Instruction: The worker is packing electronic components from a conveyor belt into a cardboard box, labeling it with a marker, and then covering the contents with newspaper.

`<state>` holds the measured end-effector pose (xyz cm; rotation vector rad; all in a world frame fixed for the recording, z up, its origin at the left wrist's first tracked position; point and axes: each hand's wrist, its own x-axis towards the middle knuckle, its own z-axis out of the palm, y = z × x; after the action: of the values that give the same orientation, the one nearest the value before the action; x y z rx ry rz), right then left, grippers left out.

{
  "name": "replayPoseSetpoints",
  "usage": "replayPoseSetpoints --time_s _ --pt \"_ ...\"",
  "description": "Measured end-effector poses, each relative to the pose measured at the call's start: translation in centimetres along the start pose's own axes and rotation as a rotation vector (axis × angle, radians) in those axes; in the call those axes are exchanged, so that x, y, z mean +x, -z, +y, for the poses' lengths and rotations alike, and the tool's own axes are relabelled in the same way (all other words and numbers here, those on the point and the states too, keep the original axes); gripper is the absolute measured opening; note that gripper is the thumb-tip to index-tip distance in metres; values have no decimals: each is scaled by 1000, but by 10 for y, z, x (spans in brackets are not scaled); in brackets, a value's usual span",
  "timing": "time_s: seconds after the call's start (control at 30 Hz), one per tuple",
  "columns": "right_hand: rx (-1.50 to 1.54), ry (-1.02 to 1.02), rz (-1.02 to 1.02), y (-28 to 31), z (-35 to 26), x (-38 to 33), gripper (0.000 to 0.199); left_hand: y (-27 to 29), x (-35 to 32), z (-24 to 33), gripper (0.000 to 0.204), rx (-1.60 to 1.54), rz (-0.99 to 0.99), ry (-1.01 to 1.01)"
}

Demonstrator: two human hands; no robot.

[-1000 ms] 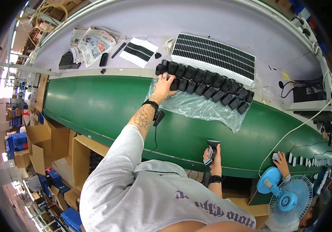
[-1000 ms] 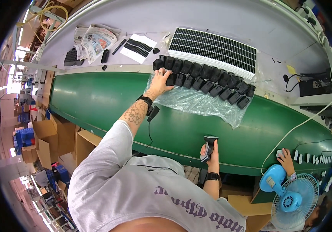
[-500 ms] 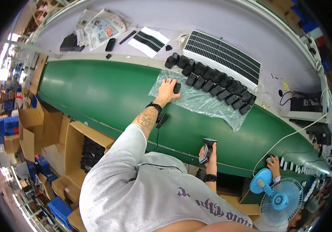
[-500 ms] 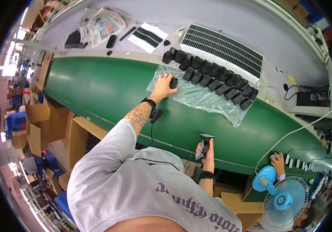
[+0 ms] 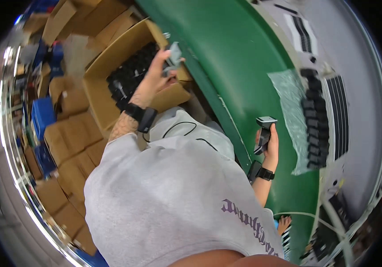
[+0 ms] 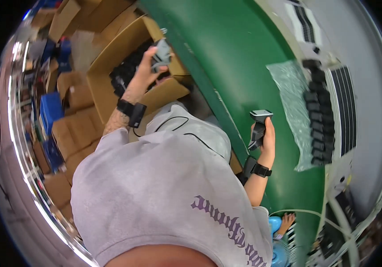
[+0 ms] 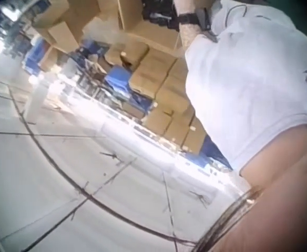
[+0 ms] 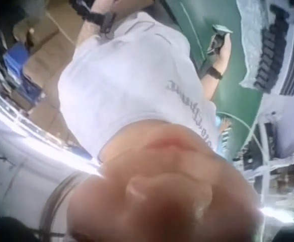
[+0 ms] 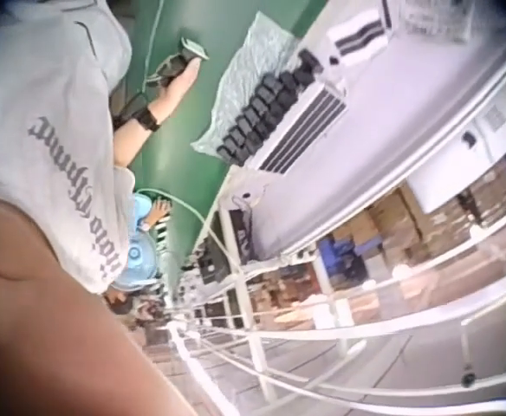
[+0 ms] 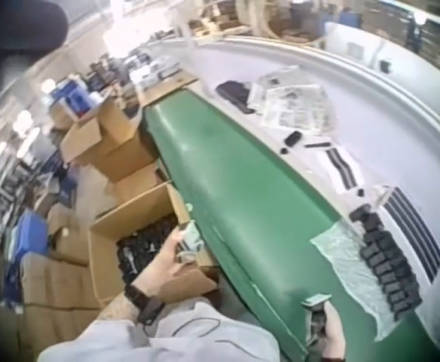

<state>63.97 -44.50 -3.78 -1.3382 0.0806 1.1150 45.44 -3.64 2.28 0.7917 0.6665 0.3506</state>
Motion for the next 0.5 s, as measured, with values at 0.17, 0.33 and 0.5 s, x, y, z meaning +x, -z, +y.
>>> replayPoseSetpoints --time_s 0.17,0.33,0.5 --pt "-346 51 -212 -160 -46 57 37 171 -77 62 68 321 466 145" --pt "-932 6 -618 -340 -38 99 47 247 -94 31 84 792 493 432" --pt "-1528 32 -761 -452 59 181 63 329 -57 -54 74 1356 130 220"
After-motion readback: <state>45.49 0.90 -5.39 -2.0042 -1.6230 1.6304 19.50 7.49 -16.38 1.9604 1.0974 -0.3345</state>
